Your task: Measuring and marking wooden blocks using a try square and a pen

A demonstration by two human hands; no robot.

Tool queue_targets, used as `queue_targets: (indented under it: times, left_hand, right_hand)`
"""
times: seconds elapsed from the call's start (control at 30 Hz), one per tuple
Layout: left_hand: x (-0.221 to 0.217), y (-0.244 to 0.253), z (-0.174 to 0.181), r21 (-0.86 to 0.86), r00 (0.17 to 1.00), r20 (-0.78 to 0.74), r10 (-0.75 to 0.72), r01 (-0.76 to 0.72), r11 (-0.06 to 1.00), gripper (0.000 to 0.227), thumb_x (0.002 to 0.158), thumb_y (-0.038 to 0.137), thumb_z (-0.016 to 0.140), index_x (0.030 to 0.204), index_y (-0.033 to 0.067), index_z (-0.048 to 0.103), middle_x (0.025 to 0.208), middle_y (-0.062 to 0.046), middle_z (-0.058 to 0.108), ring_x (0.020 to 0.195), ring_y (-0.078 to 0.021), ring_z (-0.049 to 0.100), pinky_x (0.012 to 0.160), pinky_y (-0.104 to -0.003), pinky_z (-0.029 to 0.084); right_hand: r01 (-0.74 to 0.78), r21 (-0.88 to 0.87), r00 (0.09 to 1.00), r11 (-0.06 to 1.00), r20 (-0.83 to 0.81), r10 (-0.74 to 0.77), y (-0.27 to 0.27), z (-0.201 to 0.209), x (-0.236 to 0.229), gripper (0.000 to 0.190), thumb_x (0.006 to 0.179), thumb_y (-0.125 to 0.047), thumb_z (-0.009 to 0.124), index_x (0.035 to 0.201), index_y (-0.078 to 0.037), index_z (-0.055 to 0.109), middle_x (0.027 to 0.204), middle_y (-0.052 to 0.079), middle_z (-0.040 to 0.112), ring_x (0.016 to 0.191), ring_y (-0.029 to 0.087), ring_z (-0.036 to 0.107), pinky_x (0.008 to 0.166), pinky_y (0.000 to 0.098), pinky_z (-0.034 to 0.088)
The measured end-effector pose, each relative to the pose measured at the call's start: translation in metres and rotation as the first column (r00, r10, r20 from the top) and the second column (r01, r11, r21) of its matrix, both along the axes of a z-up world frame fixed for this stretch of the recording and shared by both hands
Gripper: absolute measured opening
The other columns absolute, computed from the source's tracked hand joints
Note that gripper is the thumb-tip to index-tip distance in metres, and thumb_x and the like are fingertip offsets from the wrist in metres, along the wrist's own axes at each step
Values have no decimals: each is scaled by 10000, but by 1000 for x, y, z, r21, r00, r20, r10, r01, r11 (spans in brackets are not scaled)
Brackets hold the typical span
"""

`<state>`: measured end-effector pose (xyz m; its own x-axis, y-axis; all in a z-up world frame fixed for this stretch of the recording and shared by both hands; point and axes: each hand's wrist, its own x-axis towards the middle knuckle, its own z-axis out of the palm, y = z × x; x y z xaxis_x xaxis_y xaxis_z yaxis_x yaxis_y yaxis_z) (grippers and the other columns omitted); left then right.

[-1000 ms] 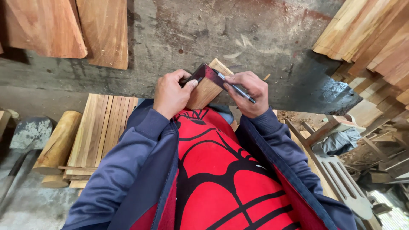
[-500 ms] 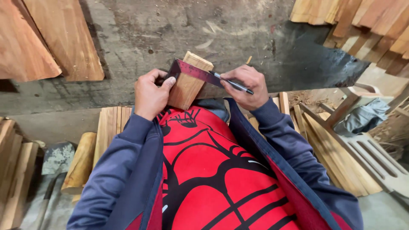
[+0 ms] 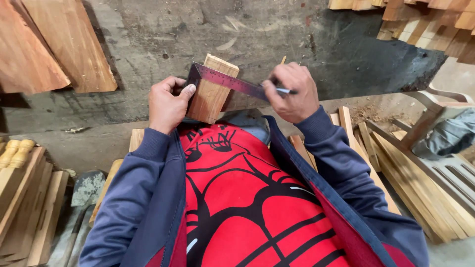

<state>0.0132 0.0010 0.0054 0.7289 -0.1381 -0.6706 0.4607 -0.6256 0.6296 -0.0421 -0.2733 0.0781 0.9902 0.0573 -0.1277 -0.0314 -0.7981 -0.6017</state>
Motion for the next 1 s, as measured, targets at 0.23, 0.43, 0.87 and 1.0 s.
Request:
queue_targets:
  times: [0.23,0.43,0.87,1.0]
  left_hand:
    - [-1,-1,-6,-2,990,88,-112,112,994,175,750,209,740,900,138,685,693,-102,633,615,-201,615,505,-334,475]
    - [-39,-56,58,317,622,737,-263,25,948,689,790,460,711,1237,12,438,1056,-194,462,1021,-376,487,868,-444,409]
    - [6,-176,83,-452,949,258,182,-48,891,273,895,186,518,1143,72,524,964,-148,621,873,-188,597,705,-366,517]
    - [43,-267,80,-416,818,555,152,114,902,484,831,100,443,1290,-13,335,1332,-211,395,1251,-285,385,1082,-345,275]
  right_hand:
    - [58,-60,950,997,-304,-74,31,-45,-34,131,875,-249,474,846,-125,503,701,142,565,705,375,600,638,477,474]
    - [467,116,884,877,-100,-457,6,-72,-57,96,889,-209,503,920,-127,543,751,140,608,767,378,607,668,455,485]
    - [488,-210,873,847,108,-476,-119,-88,-118,482,873,-467,482,1195,-112,425,738,194,632,725,361,646,677,442,513]
    - [514,-120,857,849,30,-514,-106,-73,-130,435,744,-173,559,1160,-101,453,928,201,617,789,417,567,652,481,437]
